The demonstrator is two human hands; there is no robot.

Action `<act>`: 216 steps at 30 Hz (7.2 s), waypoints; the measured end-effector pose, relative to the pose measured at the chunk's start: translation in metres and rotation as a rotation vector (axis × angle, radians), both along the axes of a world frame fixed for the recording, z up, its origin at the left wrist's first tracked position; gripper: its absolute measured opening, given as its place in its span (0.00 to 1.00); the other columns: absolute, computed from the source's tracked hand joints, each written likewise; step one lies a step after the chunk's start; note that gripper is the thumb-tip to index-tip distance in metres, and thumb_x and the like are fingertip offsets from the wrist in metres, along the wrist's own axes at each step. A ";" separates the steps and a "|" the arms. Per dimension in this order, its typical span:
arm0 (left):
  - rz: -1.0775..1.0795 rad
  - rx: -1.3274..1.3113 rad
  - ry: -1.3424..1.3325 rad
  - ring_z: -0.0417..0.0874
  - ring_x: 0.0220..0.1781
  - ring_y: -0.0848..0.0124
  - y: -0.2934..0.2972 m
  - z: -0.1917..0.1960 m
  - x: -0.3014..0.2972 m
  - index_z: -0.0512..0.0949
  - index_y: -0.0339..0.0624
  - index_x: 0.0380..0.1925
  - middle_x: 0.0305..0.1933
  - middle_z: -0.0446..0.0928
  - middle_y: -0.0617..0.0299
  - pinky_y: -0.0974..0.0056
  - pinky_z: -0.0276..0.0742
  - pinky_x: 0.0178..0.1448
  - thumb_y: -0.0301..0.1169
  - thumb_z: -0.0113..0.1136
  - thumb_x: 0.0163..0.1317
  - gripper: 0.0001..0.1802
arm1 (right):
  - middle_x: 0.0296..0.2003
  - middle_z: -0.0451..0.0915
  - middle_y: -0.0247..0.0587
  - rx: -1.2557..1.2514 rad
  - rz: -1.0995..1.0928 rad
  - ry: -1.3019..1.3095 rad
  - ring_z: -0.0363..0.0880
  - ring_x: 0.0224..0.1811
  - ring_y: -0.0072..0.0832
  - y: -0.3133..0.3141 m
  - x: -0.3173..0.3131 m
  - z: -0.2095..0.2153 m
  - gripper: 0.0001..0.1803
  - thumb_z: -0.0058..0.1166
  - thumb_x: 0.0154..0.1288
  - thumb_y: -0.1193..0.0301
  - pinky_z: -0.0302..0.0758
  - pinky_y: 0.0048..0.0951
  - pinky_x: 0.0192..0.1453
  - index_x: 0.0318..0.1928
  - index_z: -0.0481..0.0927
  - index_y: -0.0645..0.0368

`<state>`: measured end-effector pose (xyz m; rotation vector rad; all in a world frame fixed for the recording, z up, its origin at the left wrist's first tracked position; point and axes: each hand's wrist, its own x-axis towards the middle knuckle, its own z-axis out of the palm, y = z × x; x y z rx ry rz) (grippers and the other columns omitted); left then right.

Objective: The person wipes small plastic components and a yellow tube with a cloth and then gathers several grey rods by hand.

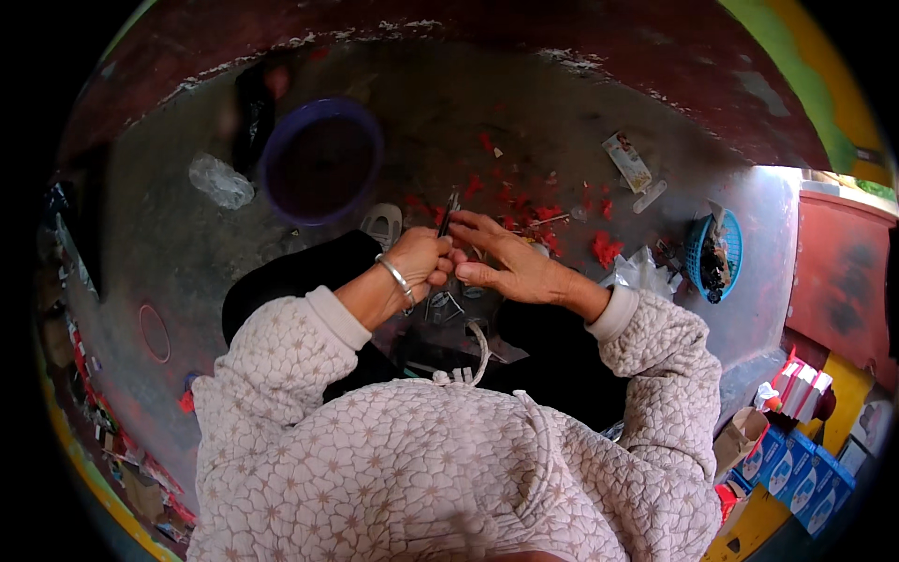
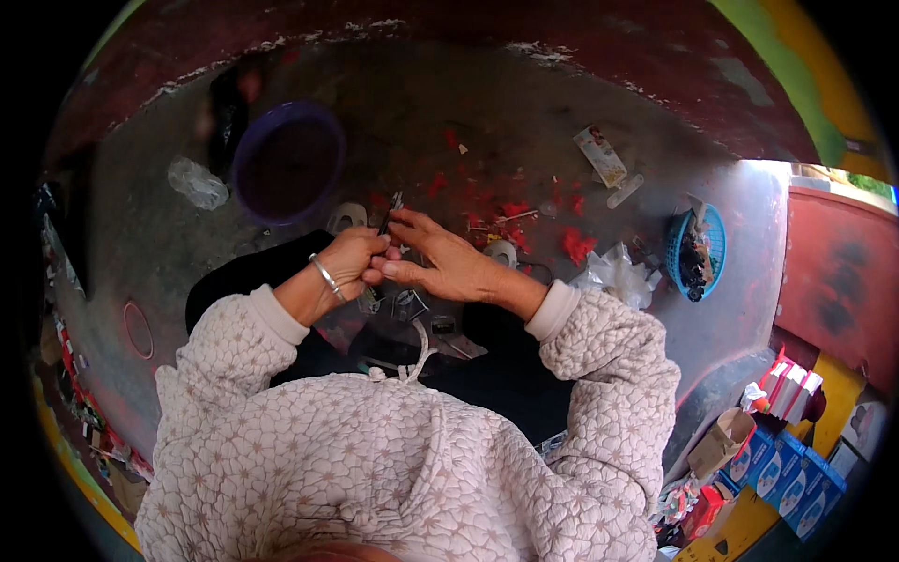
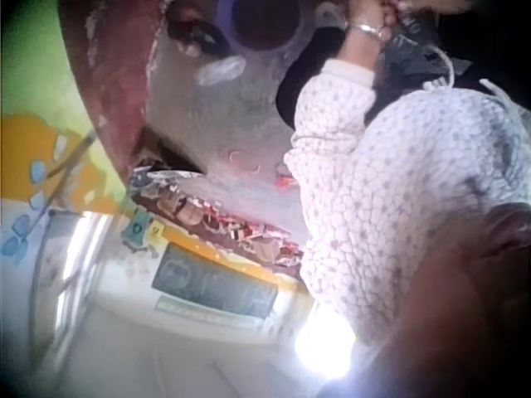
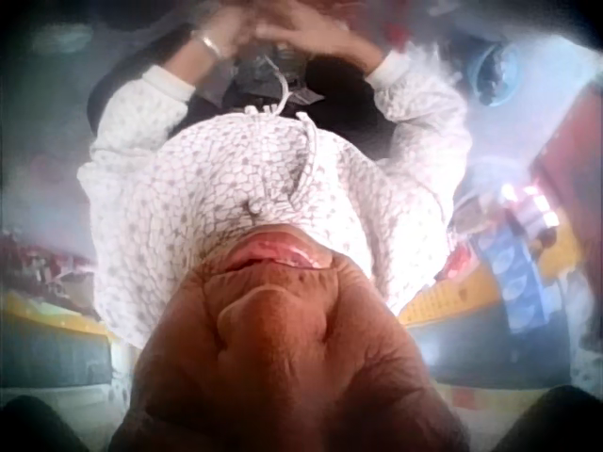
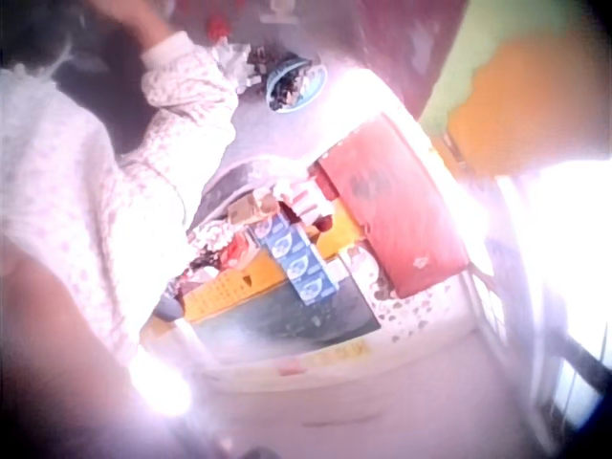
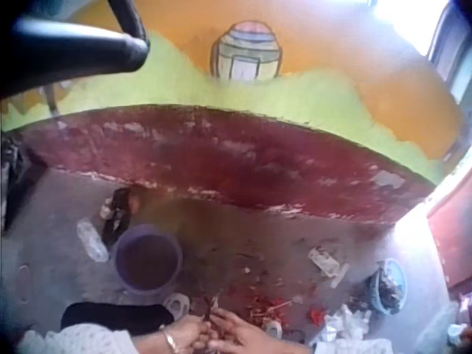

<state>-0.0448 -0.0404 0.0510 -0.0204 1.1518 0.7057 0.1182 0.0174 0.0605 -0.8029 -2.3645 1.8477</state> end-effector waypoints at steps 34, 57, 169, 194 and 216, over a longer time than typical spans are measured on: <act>-0.149 -0.262 -0.052 0.53 0.13 0.84 0.018 -0.036 -0.008 0.69 0.38 0.35 0.17 0.60 0.70 0.79 0.48 0.15 0.32 0.41 0.65 0.09 | 0.40 0.75 0.56 0.485 -0.164 -0.585 0.77 0.41 0.45 0.142 -0.117 -0.344 0.13 0.46 0.55 0.72 0.76 0.40 0.40 0.40 0.75 0.63; -0.182 -0.221 0.030 0.54 0.11 0.84 0.006 -0.038 0.003 0.69 0.38 0.35 0.16 0.62 0.70 0.79 0.48 0.13 0.32 0.43 0.64 0.09 | 0.33 0.78 0.53 0.565 0.361 -0.380 0.79 0.36 0.45 0.118 -0.051 -0.216 0.10 0.50 0.48 0.74 0.76 0.42 0.37 0.33 0.79 0.62; -0.248 -0.069 0.283 0.66 0.20 0.80 0.046 -0.050 0.018 0.67 0.41 0.38 0.25 0.69 0.65 0.79 0.61 0.22 0.32 0.41 0.65 0.08 | 0.20 0.77 0.36 -0.722 -0.065 0.019 0.65 0.11 0.16 0.102 0.023 -0.126 0.08 0.48 0.59 0.70 0.60 0.18 0.14 0.32 0.74 0.63; -0.367 -0.148 0.255 0.55 0.13 0.83 0.058 -0.058 -0.004 0.68 0.37 0.43 0.17 0.65 0.66 0.77 0.48 0.16 0.30 0.40 0.65 0.11 | 0.41 0.75 0.50 0.678 -0.305 -0.786 0.75 0.46 0.43 0.223 0.000 -0.310 0.16 0.55 0.50 0.68 0.73 0.40 0.45 0.42 0.77 0.59; -0.282 0.146 0.459 0.74 0.26 0.73 0.041 -0.065 0.008 0.69 0.38 0.33 0.27 0.74 0.59 0.71 0.70 0.31 0.35 0.42 0.65 0.11 | 0.23 0.79 0.46 0.024 -0.186 0.024 0.78 0.28 0.37 0.077 0.073 -0.198 0.12 0.50 0.50 0.66 0.72 0.33 0.36 0.29 0.79 0.62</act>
